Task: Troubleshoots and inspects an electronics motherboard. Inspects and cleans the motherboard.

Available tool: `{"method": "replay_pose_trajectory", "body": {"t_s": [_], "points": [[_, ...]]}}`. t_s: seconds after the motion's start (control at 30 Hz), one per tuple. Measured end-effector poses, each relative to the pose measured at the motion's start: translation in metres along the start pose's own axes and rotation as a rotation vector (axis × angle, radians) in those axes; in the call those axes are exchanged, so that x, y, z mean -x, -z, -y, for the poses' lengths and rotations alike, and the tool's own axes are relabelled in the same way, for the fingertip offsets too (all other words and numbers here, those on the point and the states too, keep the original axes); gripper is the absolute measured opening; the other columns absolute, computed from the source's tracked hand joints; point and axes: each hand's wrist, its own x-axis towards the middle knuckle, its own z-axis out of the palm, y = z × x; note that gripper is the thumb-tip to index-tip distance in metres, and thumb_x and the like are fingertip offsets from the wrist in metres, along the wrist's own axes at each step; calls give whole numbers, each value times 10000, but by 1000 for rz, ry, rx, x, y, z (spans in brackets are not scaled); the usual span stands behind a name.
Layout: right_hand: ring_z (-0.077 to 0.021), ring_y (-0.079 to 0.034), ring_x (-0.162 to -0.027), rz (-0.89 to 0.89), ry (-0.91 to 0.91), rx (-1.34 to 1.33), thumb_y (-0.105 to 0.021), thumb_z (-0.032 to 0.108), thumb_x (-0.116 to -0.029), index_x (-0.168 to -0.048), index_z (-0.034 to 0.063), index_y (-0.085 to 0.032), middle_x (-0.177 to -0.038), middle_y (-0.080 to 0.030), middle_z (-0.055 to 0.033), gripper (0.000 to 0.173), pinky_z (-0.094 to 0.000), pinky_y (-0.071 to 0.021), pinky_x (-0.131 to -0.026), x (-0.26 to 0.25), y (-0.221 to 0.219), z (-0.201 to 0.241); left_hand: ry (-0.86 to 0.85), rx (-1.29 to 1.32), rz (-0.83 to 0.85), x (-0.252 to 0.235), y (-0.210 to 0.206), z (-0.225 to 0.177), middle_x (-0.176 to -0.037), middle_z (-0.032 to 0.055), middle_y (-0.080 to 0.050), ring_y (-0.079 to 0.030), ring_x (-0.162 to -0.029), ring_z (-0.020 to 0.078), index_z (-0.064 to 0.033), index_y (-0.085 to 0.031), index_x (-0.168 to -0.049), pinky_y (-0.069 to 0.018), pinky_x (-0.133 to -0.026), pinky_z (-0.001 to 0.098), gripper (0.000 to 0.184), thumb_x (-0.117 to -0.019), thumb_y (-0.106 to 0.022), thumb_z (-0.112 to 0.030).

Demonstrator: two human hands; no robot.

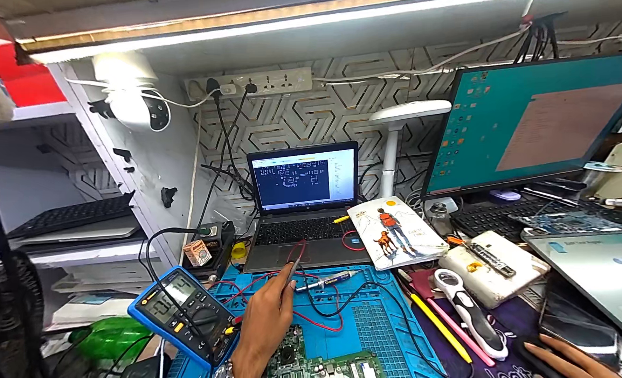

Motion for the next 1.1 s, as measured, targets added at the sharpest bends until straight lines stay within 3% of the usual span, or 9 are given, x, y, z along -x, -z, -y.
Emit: {"method": "replay_pose_trajectory", "body": {"t_s": [0.17,0.43,1.1], "points": [[-364,-590,-1301,-86,-7,-7,-664,277,-948,-1247,71,-724,-1371,-618,-261,367,-487,-468,-1098,5,-2,0,-20,-3,-13,-1,1,1,-1104,26,-754,-729,-936,132,-140,-647,-1392,-611,-837,362,427,-1060,-470,-342],[-358,-582,-1311,-35,-23,20,-641,320,-955,-1269,125,-727,-1400,-609,-234,380,-509,-464,-1093,3,-1,0,-5,-13,-9,-1,3,0,-1069,22,-755,-720,-885,131,-144,-657,-1382,-607,-812,362,423,-1051,-479,-340],[-355,-591,-1304,-67,-17,4,-653,299,-942,-1238,104,-740,-1376,-623,-242,365,-497,-468,-1097,3,-1,-1,-21,-18,-26,-1,3,1,-1058,28,-755,-718,-849,129,-138,-651,-1387,-609,-778,354,422,-1049,-486,-327]]}}
